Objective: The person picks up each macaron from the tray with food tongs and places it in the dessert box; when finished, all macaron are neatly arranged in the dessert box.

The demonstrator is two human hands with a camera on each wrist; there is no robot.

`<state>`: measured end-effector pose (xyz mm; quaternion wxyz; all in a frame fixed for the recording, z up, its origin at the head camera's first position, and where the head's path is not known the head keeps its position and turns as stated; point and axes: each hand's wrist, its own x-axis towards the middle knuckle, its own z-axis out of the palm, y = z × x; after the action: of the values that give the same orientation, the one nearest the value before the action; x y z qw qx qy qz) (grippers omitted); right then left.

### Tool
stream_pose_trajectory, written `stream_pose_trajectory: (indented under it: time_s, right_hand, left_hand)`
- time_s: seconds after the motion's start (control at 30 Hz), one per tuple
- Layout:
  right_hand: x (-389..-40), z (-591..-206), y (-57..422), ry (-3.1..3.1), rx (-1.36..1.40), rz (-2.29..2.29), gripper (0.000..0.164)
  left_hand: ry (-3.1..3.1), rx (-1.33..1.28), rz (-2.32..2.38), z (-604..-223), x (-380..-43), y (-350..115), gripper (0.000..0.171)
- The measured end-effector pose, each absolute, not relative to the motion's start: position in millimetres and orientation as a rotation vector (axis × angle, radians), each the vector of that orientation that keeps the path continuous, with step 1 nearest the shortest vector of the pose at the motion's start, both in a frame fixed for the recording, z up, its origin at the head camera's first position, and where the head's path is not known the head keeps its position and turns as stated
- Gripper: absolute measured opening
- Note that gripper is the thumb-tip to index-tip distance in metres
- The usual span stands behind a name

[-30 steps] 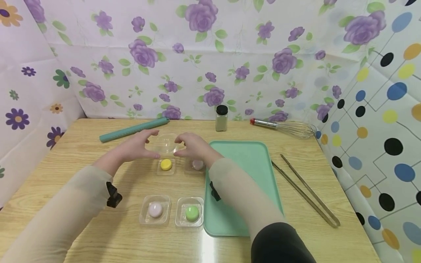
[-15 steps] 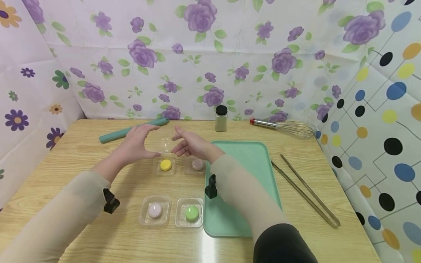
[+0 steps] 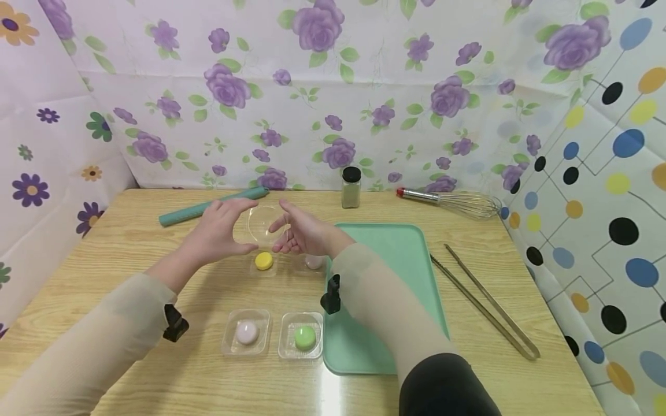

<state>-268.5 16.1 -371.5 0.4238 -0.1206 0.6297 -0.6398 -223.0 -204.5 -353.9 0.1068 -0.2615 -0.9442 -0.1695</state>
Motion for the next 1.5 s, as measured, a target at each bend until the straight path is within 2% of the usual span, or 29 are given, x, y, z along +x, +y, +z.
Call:
stream_pose_trajectory:
  time_s: [0.33, 0.43, 0.57, 0.67, 0.77, 1.03, 1.3, 1.5]
  right_hand:
    - [-266.8, -369.4, 18.7, 1.637, -0.325, -1.532, 0.065]
    - [-267.0, -372.5, 19.2, 1.724, -0.419, -1.514, 0.058]
    - [-267.2, -377.4, 20.7, 2.001, -0.650, -1.378, 0.052]
    - [-267.2, -380.1, 21.1, 2.216, -0.780, -1.238, 0.055]
    - [-265.9, -380.8, 21.1, 2.331, -0.835, -1.161, 0.062]
    - [-261.7, -381.5, 17.3, 2.476, -0.965, -0.977, 0.075]
    - [-258.4, -391.1, 8.6, 2.681, -1.160, -0.496, 0.076]
    - [-255.3, -397.0, 5.2, 2.725, -1.177, -0.414, 0.075]
  left_hand:
    - [-2.792, -0.770, -0.545, -352.8, -217.1, -205.7, 0.096]
    - [-2.857, -0.717, -0.699, -352.9, -217.3, -208.6, 0.096]
    - [-2.975, -0.664, -0.996, -355.7, -218.6, -215.5, 0.087]
    - [-3.034, -0.647, -1.190, -358.2, -219.5, -220.7, 0.080]
    - [-3.082, -0.611, -1.267, -359.9, -220.4, -223.1, 0.080]
    - [-3.105, -0.641, -1.194, -366.5, -219.9, -225.4, 0.082]
    - [-3.151, -0.692, -0.911, -382.9, -219.5, -225.4, 0.086]
    - [-3.176, -0.728, -0.771, -389.9, -219.0, -224.3, 0.087]
